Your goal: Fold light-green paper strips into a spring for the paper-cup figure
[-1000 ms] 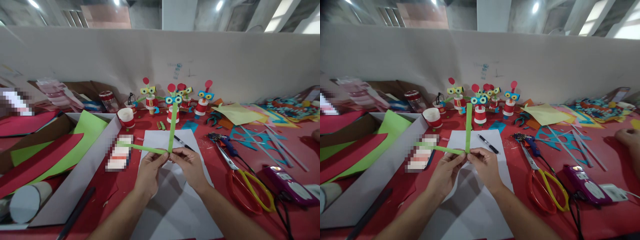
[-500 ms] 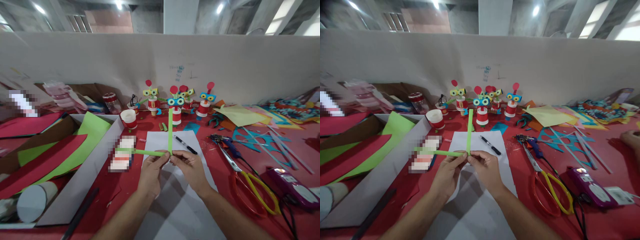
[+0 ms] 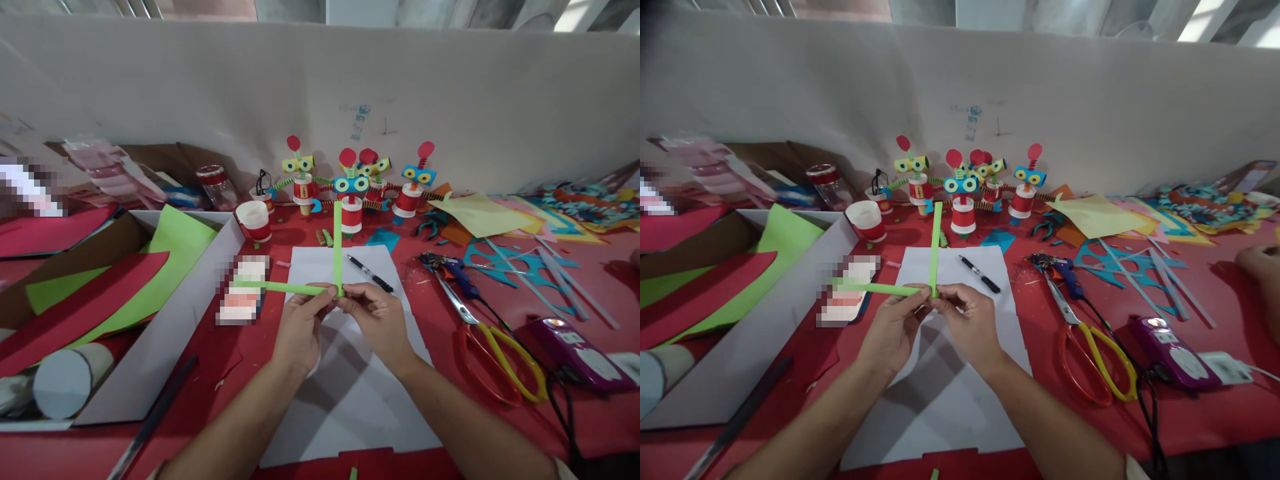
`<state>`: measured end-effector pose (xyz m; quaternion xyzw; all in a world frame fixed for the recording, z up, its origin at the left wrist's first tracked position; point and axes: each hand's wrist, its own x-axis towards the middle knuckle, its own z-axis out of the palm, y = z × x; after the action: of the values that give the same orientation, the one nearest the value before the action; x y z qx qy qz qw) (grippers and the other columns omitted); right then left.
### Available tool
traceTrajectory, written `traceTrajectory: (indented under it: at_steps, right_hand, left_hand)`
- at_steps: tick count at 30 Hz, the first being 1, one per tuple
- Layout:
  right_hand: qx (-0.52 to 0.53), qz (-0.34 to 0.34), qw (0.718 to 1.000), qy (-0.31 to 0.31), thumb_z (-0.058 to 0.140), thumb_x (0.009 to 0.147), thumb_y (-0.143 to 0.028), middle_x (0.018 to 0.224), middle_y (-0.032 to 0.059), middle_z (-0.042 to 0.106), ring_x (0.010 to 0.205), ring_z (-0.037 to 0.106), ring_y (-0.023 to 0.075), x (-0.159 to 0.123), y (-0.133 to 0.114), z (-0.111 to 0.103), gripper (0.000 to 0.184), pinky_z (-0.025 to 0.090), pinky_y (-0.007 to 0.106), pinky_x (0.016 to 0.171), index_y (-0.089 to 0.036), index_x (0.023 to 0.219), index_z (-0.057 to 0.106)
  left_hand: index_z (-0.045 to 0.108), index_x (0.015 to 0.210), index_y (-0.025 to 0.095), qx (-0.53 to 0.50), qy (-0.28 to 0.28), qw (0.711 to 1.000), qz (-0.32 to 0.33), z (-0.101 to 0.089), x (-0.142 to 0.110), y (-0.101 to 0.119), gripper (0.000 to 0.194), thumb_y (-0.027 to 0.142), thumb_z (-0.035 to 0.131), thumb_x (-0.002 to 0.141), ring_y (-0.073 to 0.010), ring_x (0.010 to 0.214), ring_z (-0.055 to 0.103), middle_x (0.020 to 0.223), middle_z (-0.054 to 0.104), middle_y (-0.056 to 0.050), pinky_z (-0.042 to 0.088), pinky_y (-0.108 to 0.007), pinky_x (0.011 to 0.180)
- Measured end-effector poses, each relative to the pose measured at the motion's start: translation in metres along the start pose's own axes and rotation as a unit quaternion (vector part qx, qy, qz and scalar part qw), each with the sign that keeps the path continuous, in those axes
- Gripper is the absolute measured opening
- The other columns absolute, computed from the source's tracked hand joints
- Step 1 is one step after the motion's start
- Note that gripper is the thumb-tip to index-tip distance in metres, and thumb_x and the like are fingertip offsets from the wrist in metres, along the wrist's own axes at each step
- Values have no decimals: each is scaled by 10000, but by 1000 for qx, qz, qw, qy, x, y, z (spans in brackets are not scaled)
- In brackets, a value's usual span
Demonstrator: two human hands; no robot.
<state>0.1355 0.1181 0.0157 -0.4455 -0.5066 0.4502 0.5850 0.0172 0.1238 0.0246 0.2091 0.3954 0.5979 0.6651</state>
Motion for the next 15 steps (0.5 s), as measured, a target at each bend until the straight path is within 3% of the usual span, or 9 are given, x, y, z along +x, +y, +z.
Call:
traceTrajectory:
  at_steps: [10,15]
  right_hand:
    - [16,-1,1000,21,763,703,-221,774,0,763,684,692,158,-2,4,4,141,587,294,675,-234,843,768]
    - [-12,-56,998,-5,764,715,-208,779,-8,738,726,685,151,-3,3,2,189,572,274,700,-236,899,731]
  left_hand:
    - [667,597,150,-21,-10,1000,15,2,-3,1,178,147,834,534,-103,664,607,623,642,19,490,-234,694]
    - [673,605,153,-36,-2,999,40,3,-5,1,178,137,836,534,-95,706,608,644,628,28,489,-204,701]
